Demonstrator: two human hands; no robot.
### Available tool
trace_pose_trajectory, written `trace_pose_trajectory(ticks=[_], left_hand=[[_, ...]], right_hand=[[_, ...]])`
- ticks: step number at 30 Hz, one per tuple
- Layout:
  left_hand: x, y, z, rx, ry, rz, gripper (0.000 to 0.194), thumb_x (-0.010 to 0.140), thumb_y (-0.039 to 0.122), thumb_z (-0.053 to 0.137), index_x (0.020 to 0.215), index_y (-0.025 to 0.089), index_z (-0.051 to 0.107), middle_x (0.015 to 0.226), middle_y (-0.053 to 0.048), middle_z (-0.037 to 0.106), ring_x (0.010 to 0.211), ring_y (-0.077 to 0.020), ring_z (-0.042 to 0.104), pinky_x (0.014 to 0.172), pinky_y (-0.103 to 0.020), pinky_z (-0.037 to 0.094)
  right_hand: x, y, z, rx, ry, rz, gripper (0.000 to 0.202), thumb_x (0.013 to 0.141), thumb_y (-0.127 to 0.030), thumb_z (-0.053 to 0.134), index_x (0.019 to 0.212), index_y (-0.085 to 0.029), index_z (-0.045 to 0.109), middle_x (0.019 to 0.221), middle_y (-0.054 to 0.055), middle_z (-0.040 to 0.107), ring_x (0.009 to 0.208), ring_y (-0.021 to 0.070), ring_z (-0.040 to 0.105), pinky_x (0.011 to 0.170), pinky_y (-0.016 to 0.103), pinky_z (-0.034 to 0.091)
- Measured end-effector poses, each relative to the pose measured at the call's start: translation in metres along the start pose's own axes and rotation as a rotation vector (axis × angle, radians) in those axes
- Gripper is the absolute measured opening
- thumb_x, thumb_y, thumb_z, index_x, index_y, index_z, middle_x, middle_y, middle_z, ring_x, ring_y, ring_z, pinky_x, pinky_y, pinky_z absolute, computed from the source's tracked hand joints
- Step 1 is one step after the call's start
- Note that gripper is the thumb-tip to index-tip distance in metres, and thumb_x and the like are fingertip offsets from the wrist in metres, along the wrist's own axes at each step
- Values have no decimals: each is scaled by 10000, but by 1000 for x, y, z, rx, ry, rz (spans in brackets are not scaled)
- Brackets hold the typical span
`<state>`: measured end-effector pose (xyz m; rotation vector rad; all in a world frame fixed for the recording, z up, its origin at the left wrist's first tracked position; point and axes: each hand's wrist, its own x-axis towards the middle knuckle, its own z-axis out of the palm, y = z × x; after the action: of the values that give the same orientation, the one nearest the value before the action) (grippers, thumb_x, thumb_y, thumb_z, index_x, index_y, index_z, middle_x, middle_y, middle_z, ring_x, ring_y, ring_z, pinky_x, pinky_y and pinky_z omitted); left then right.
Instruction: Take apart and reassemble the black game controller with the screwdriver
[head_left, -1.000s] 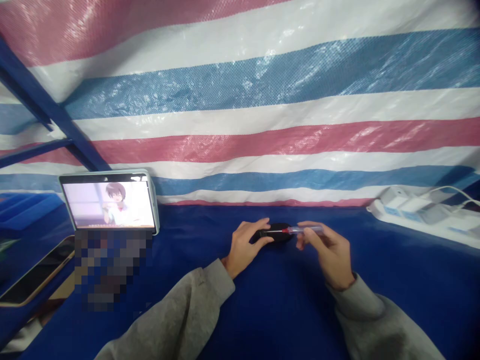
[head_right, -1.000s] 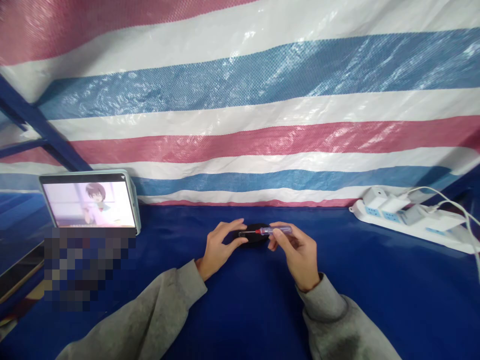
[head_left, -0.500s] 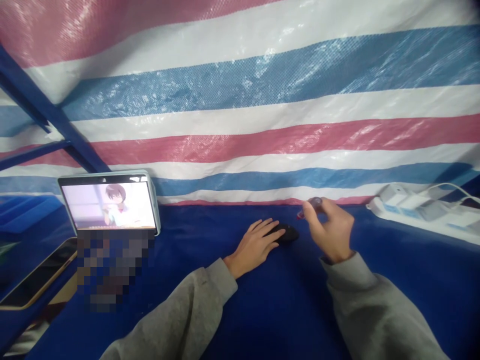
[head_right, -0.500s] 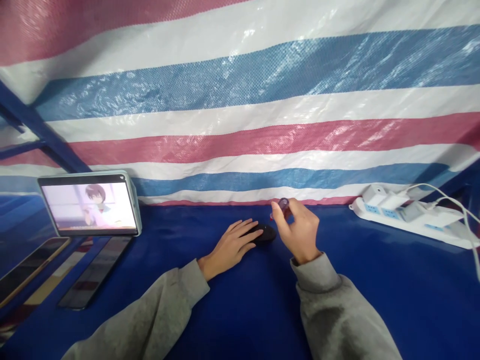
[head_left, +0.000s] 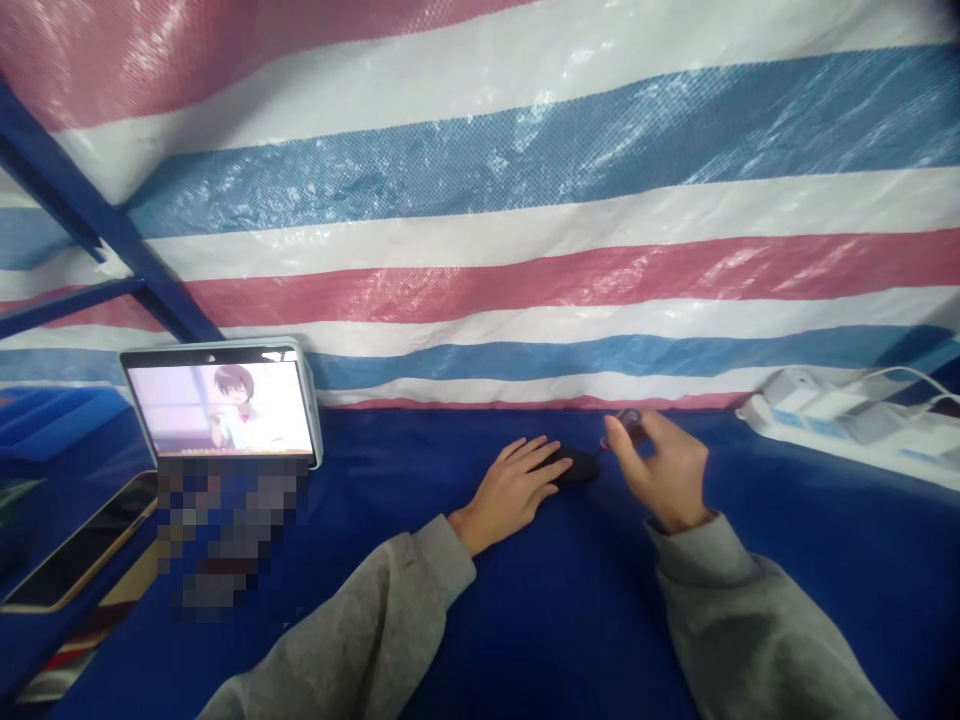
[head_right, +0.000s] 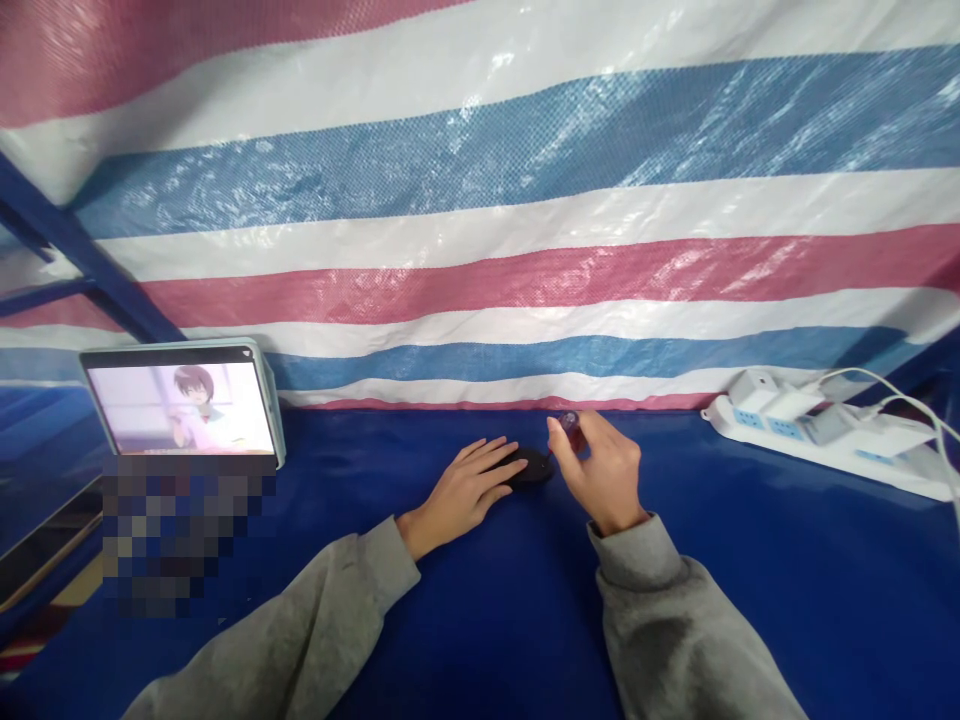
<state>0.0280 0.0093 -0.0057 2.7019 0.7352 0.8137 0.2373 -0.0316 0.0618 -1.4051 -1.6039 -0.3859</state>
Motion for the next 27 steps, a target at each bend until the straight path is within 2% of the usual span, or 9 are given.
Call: trace_pose_trajectory(ticks=[4,6,8,12,15,17,21,27], left_hand=[[0,1,0,16,1,13,388,1008,252,522,1395,270,528,1499,-38,494,1433,-203,406,1207,-445,308],[-1,1,0,25,-5,15,380,1007,249,522,1386,264,537,1498,-42,495,1430,-205,411,1207,-447,312],[-1,1,0,34,-10,22,373,1005,247,524,1377,263,545,1500,-42,492,1428,-205,413,1208,-446,313],[-2,0,1,47,-3,34,372,1004,250,528,1374,265,548,1502,-32,490,1432,-198,407,1213,-433,310],[-2,0,1,48,-1,38,368,1011,254,513,1377,264,546,1495,-36,499,1424,-201,419,1206,-438,325],[-2,0,1,52,-1,37,371,1014,261,506,1384,258,540,1490,-41,505,1418,-205,429,1198,-443,340],[-2,0,1,70,-6,49,361,1023,281,490,1379,254,546,1490,-42,505,1416,-205,431,1196,-446,345],[-2,0,1,94,-3,54,361,1026,285,482,1380,255,545,1498,-39,495,1416,-198,432,1202,-433,337]], right_hand=[[-8,3,5,32,14,-21,224,926,-351,590,773,-203,657,680,25,705,608,153,664,654,270,488],[-14,5,8,52,52,22,172,910,-356,621,972,-207,680,773,32,739,662,169,697,690,277,519],[-20,8,11,56,141,69,355,869,-374,682,1180,-211,631,859,45,760,683,183,712,692,287,541],[-28,8,12,58,121,14,345,905,-324,637,1238,-234,633,998,67,771,781,202,738,777,311,569],[-31,4,10,73,108,41,426,926,-285,601,1347,-226,575,1070,83,761,888,219,741,844,335,575],[-32,1,10,91,123,38,479,915,-255,618,1387,-223,541,1072,83,758,888,209,739,843,334,581],[-32,1,12,127,173,-27,471,886,-204,655,1350,-231,578,1032,78,741,836,185,711,789,326,592],[-35,2,13,202,129,19,446,944,-169,532,1388,-214,535,1141,114,708,853,188,709,790,357,594]])
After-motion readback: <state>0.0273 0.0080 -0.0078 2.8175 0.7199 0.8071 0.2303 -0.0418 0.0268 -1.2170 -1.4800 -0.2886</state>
